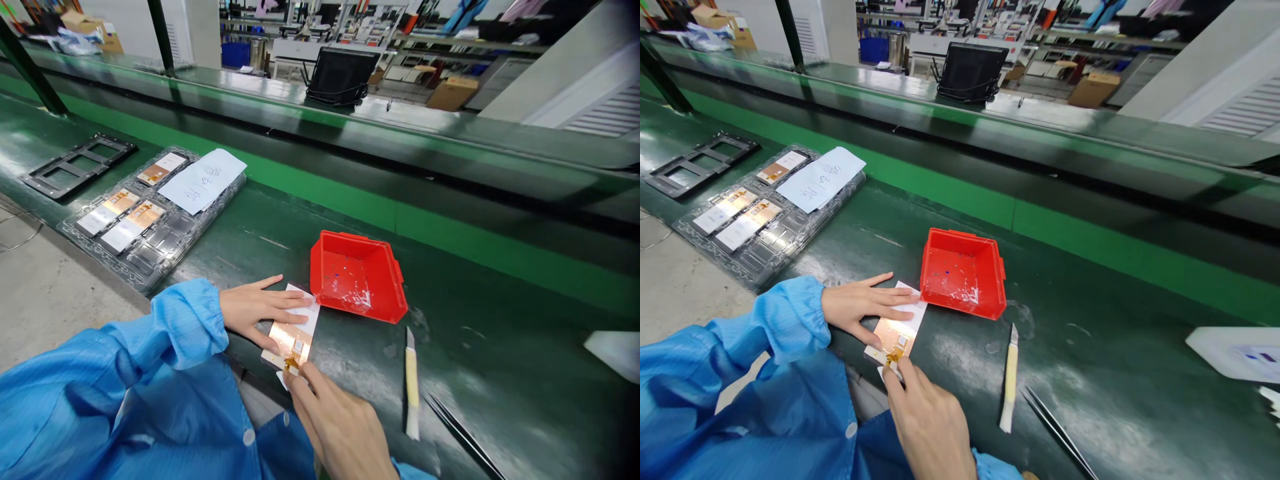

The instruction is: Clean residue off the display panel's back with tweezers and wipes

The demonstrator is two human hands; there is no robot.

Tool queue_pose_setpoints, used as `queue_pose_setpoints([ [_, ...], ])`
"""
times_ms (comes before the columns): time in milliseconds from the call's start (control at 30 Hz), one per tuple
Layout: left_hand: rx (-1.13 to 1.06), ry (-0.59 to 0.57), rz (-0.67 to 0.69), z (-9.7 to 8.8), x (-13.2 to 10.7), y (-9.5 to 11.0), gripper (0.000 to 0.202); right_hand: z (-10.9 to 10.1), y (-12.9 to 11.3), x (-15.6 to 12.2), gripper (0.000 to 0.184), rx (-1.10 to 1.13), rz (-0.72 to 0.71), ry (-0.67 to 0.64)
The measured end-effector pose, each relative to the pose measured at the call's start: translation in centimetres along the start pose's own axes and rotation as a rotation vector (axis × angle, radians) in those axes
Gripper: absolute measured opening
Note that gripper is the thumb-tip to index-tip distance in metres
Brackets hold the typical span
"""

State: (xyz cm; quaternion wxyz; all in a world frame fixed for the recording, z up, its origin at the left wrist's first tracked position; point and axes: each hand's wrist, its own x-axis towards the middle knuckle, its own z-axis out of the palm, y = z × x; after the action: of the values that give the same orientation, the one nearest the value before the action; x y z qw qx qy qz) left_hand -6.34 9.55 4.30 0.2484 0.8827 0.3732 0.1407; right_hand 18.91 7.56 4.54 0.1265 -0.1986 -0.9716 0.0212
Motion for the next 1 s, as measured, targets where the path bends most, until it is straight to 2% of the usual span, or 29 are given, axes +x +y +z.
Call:
queue_pose_setpoints([
  [333, 0.016, -0.020, -0.019, -0.02, 0.03, -0.01, 0.070, 0.15, 0.25, 0.05, 0.036, -0.014, -0.005, -0.023],
  [533, 0.026, -0.035, -0.022, 0.03, 0.08, -0.01, 0.069, 0.14, 0.18, -0.21, 0.036, -0.024, -0.001, 0.007],
  [1000, -0.003, -0.004, -0.037, 0.12, 0.07, 0.11, 0.068, 0.29, -0.23, -0.25, 0.040, -0.018, -0.006, 0.023],
])
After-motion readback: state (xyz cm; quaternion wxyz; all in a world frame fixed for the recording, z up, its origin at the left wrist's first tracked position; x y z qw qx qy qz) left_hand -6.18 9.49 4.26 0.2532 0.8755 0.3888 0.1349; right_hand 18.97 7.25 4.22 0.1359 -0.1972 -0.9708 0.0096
